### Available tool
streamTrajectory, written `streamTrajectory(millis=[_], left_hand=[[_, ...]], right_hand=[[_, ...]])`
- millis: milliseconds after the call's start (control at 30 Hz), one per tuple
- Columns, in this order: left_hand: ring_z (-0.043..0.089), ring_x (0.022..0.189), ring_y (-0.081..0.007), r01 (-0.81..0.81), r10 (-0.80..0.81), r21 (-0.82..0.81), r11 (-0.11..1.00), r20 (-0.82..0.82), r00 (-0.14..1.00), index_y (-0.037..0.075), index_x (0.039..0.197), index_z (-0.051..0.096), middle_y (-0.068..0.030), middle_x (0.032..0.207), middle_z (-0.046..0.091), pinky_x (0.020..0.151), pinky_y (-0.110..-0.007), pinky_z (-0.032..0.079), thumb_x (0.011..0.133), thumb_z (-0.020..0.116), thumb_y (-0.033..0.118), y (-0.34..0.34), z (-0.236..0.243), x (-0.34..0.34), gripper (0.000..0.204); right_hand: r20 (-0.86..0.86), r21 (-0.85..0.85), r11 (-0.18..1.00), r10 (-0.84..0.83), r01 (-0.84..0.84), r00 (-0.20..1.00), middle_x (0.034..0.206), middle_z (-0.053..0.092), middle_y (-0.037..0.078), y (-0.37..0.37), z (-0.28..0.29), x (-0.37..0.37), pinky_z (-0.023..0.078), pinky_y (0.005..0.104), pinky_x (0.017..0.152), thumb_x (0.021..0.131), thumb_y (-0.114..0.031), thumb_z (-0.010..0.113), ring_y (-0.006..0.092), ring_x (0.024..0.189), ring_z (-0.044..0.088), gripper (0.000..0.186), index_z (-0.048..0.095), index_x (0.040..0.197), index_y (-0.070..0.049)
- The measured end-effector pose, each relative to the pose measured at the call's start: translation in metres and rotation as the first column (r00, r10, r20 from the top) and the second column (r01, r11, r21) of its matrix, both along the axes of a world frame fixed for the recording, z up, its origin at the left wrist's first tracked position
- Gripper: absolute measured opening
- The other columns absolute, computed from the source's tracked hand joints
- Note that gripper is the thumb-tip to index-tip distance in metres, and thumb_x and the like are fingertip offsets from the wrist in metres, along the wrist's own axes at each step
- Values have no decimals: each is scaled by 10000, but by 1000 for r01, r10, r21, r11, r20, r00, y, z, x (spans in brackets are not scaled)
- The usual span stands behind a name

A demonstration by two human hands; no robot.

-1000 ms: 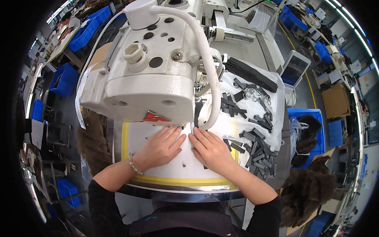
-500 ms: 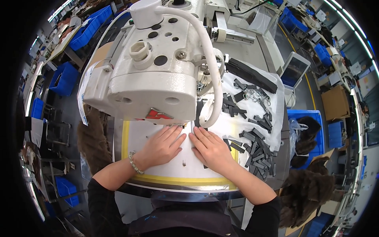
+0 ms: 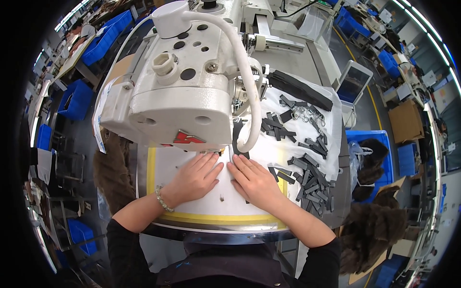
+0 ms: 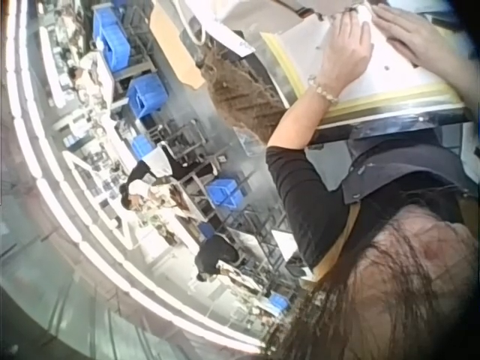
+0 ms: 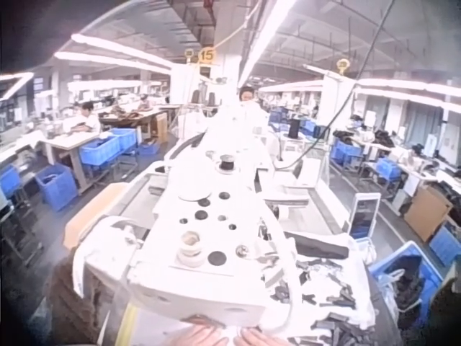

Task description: Sewing fur strips onto black straps using an industrial sewing machine.

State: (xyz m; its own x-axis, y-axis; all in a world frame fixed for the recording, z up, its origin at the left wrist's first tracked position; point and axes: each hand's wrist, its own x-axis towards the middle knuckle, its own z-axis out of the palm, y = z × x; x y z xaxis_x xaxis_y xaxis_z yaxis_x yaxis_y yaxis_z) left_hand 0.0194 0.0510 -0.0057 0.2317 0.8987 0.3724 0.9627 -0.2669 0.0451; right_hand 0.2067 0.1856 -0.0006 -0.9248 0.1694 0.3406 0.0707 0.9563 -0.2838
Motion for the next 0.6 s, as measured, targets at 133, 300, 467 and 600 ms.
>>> streamTrajectory(millis=[133,300,467,600], left_hand=[[582,1131,-318,0,0,0,1000,-8,1000,-30,1145,614,-230,1199,609,1002,-413,448,835,628,236,0,1,0,408],[582,1133,-320,-12,12,4,1000,-6,1000,-25,1144,614,-224,1203,609,1002,-413,446,837,629,240,-1,1,0,406],[581,1137,-320,-12,12,0,1000,-8,1000,-21,1142,616,-218,1203,611,1007,-413,440,843,626,238,-2,-1,0,396],[581,1137,-322,-12,12,13,1000,-18,1000,-22,1139,617,-220,1203,611,1006,-415,440,844,626,242,-2,-1,0,397]], right_hand=[[-4,2,1000,-1,1,1000,1269,598,175,-1,0,1,491,414,976,817,-145,705,327,1163,598,435,605,1226,-37],[5,0,1000,3,-3,1000,1272,596,177,-1,-1,1,493,417,973,820,-147,704,328,1167,597,428,607,1222,-38],[0,3,1000,7,-7,1000,1276,595,181,-1,-1,1,494,417,971,817,-144,708,329,1167,598,433,606,1225,-39],[-5,-2,1000,4,-4,1000,1275,598,179,-1,-1,0,497,416,969,814,-144,712,328,1166,600,431,610,1220,-40]])
